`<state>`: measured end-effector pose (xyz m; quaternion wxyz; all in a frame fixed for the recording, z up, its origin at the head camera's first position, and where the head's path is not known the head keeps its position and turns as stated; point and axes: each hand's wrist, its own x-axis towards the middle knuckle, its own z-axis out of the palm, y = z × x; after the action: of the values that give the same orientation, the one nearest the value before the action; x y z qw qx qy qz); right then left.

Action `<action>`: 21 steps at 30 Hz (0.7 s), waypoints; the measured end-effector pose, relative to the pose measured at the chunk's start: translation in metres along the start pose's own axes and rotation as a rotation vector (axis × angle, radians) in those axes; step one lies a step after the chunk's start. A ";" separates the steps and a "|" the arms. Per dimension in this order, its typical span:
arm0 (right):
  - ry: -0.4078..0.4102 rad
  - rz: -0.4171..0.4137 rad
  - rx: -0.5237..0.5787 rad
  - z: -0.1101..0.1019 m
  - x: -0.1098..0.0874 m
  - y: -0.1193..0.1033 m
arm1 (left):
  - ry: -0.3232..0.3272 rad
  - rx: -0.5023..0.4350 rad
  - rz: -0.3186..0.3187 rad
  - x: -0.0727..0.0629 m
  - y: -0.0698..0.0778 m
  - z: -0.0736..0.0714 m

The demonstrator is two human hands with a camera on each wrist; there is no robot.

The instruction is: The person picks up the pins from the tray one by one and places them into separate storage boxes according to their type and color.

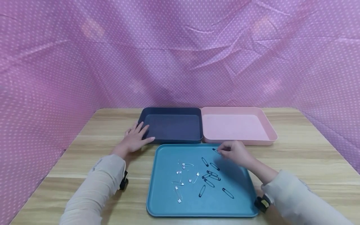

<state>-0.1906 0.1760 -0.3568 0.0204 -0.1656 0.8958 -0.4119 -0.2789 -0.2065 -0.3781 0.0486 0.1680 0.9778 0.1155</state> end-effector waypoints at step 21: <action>0.007 0.057 0.097 0.003 0.041 -0.017 | -0.010 -0.004 -0.008 0.001 0.001 -0.001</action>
<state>-0.2237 0.1509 -0.3425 0.0370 -0.1372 0.8792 -0.4548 -0.2791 -0.2053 -0.3767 0.0543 0.1644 0.9780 0.1164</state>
